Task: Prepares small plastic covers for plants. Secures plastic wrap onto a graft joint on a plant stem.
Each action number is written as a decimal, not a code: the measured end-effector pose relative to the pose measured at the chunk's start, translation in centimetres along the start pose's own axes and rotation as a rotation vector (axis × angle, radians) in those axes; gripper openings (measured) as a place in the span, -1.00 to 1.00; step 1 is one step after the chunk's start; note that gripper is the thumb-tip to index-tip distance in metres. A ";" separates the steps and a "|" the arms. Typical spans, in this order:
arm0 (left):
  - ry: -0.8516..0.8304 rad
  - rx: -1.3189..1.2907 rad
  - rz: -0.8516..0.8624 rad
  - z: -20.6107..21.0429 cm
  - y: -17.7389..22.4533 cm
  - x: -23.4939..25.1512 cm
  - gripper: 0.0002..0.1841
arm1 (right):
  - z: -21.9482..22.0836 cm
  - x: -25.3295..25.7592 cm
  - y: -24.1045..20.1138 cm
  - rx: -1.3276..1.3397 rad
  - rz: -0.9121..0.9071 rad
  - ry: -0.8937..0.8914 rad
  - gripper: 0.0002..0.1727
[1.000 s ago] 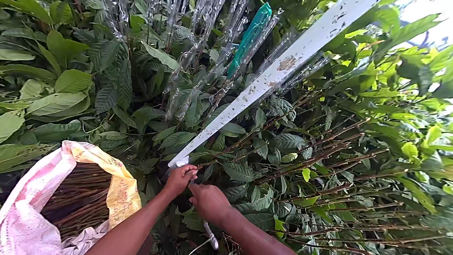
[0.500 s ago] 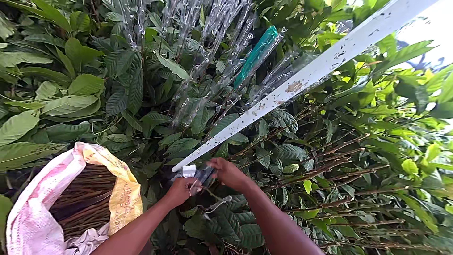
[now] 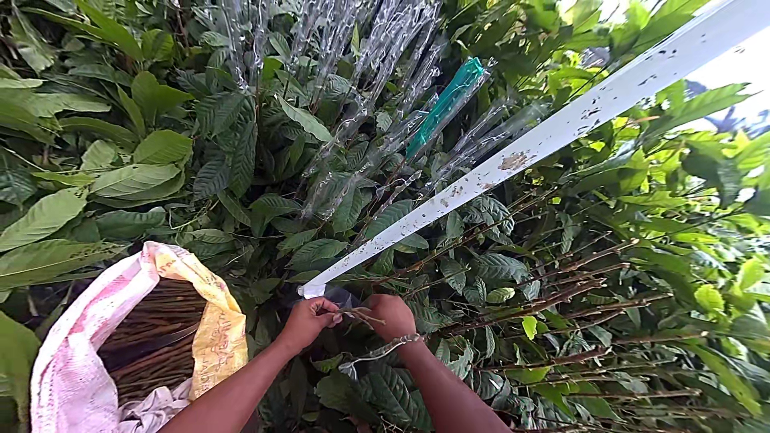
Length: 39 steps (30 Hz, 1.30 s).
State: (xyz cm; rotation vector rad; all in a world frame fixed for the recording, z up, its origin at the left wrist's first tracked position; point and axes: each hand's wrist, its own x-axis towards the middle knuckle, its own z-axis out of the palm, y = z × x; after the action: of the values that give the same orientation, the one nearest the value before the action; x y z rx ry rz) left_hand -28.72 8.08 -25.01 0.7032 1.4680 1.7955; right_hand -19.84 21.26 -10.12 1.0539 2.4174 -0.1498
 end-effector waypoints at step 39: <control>-0.024 0.263 0.097 0.4 2.7 -1.0 -0.82 | 0.1 -6.8 -1.3 0.141 -0.427 0.052 -0.58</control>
State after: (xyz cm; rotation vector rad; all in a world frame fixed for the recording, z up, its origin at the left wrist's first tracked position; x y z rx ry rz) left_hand -28.26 7.26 -22.25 0.9380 1.6982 1.6741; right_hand -16.83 15.83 -7.08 0.5870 2.6810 -0.4466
